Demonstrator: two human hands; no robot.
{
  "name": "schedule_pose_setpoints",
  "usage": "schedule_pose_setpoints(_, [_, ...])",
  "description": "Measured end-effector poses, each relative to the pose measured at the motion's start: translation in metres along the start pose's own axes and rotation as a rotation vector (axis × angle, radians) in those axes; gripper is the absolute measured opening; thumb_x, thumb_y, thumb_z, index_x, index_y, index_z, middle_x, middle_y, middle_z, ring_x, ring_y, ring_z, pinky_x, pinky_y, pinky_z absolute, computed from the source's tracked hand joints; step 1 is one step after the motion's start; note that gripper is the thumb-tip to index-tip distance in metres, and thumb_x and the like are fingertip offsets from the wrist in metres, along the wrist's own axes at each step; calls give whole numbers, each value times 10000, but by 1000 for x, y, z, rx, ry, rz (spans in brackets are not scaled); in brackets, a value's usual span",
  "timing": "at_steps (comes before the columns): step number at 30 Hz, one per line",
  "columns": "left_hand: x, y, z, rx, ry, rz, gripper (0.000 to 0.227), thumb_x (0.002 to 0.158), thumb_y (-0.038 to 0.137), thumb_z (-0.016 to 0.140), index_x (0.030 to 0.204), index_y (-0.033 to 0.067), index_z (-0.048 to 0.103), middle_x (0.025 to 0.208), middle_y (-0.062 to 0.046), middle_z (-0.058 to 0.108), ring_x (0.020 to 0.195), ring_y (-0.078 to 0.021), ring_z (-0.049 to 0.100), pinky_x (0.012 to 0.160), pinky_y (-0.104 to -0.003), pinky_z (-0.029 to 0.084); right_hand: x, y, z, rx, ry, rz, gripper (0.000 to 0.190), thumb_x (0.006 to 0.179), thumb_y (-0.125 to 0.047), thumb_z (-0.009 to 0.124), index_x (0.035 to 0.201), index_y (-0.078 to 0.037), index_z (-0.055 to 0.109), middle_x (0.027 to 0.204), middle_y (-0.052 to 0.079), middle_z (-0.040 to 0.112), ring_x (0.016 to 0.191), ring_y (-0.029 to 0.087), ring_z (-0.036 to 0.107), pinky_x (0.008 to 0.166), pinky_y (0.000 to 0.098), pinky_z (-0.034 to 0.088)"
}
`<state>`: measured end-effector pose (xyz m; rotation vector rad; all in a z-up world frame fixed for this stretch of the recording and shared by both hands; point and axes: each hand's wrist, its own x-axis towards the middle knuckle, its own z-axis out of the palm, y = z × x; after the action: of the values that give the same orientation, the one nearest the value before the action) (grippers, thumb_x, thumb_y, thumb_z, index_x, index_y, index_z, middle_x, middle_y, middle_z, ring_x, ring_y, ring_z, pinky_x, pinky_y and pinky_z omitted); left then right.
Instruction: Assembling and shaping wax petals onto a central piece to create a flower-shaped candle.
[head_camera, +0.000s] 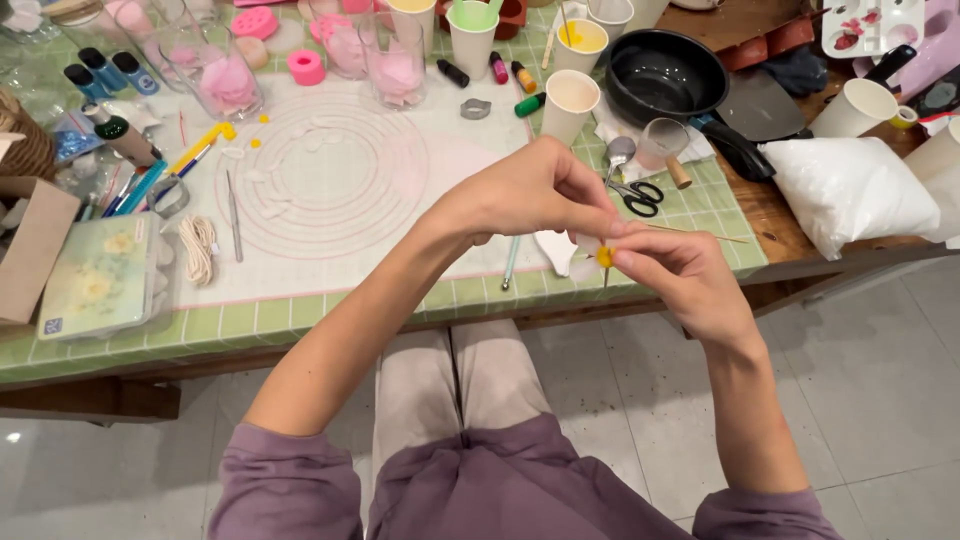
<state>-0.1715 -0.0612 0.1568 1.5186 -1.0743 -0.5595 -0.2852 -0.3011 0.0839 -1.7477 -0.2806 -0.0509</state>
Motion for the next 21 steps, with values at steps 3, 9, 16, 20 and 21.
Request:
schedule_pose_setpoints(3, [5, -5, -4, -44, -15, -32, 204, 852, 215, 826, 934, 28, 826, 766, -29, 773, 689, -65, 688, 642, -221, 560, 8, -9, 5, 37, -40, -25, 191, 986, -62, 667, 1123, 55, 729, 1131, 53, 711, 995, 85, 628, 874, 232, 515])
schedule_pose_setpoints(9, [13, -19, -17, -45, 21, -27, 180, 840, 178, 819, 928, 21, 827, 795, -41, 786, 735, -76, 711, 695, -230, 581, 24, -3, 2, 2, -16, 16, 181, 997, -65, 668, 1109, 58, 741, 1088, 65, 712, 958, 97, 617, 839, 232, 502])
schedule_pose_setpoints(16, [18, -31, -27, -72, 47, -60, 187, 824, 171, 826, 933, 19, 820, 800, -50, 788, 740, -90, 716, 711, -252, 584, 36, -3, 10, 2, -13, 21, 179, 995, -68, 676, 1097, 61, 746, 1072, 57, 704, 945, 94, 608, 821, 232, 492])
schedule_pose_setpoints(20, [15, -33, -28, -34, 63, -39, 185, 826, 168, 826, 924, 11, 825, 810, -53, 793, 753, -88, 713, 737, -254, 582, 36, -3, 14, 20, -2, -4, 177, 996, -63, 672, 1099, 63, 740, 1072, 61, 715, 958, 101, 623, 853, 237, 507])
schedule_pose_setpoints(21, [14, -31, -28, -32, 60, -42, 190, 827, 173, 825, 929, 14, 825, 806, -54, 792, 747, -88, 711, 732, -254, 580, 36, -4, 16, 27, 0, -12, 177, 995, -61, 667, 1102, 63, 736, 1084, 58, 714, 968, 100, 623, 861, 236, 508])
